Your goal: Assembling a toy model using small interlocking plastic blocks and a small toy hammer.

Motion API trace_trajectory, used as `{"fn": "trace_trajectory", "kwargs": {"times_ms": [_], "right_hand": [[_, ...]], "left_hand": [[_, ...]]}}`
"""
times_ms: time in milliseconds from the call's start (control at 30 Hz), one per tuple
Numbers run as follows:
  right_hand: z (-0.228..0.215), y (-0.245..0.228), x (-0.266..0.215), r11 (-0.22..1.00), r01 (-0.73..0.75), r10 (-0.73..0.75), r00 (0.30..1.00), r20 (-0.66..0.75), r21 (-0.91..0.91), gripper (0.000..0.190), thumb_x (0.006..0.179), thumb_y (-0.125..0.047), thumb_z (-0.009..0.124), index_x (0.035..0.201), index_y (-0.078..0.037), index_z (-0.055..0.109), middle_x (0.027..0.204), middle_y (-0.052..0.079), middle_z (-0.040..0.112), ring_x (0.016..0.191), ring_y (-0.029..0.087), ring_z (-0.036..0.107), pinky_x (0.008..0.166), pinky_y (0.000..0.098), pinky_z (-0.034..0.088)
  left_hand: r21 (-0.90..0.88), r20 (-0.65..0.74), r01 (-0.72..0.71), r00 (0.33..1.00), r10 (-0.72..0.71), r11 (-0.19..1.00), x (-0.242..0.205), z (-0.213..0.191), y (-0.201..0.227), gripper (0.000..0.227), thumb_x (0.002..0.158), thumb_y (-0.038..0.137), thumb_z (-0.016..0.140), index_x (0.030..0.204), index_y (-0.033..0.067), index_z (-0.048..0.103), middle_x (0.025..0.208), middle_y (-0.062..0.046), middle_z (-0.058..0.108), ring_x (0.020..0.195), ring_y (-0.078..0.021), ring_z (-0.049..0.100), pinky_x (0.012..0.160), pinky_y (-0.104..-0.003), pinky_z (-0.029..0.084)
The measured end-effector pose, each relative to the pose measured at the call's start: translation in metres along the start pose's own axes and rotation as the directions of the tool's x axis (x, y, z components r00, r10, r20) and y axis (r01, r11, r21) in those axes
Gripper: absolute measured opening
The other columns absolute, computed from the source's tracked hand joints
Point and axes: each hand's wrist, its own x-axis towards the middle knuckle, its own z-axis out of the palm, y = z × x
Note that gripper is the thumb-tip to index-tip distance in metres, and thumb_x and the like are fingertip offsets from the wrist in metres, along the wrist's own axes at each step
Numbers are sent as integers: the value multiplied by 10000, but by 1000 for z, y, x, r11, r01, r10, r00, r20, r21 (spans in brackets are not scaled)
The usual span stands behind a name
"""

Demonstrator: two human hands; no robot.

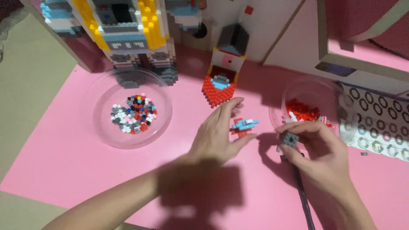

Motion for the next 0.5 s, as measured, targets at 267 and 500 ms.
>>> {"fn": "trace_trajectory", "kwargs": {"times_ms": [267,500], "right_hand": [[-2,20,-27,994,109,-108,992,-60,21,358,873,105,769,1207,58,650,1194,147,704,1080,204,715,999,357,609],[23,22,-27,997,-47,56,987,-150,62,462,880,121,717,1309,63,555,1101,142,720,1026,191,756,938,349,638]], "left_hand": [[-42,183,123,977,-113,992,11,0,-23,300,966,200,845,1215,62,749,986,-81,814,853,-171,745,769,-336,594],[-675,412,570,818,-402,468,10,2,-24,461,951,168,764,1377,72,618,1036,-54,760,860,-108,716,753,-287,592]]}}
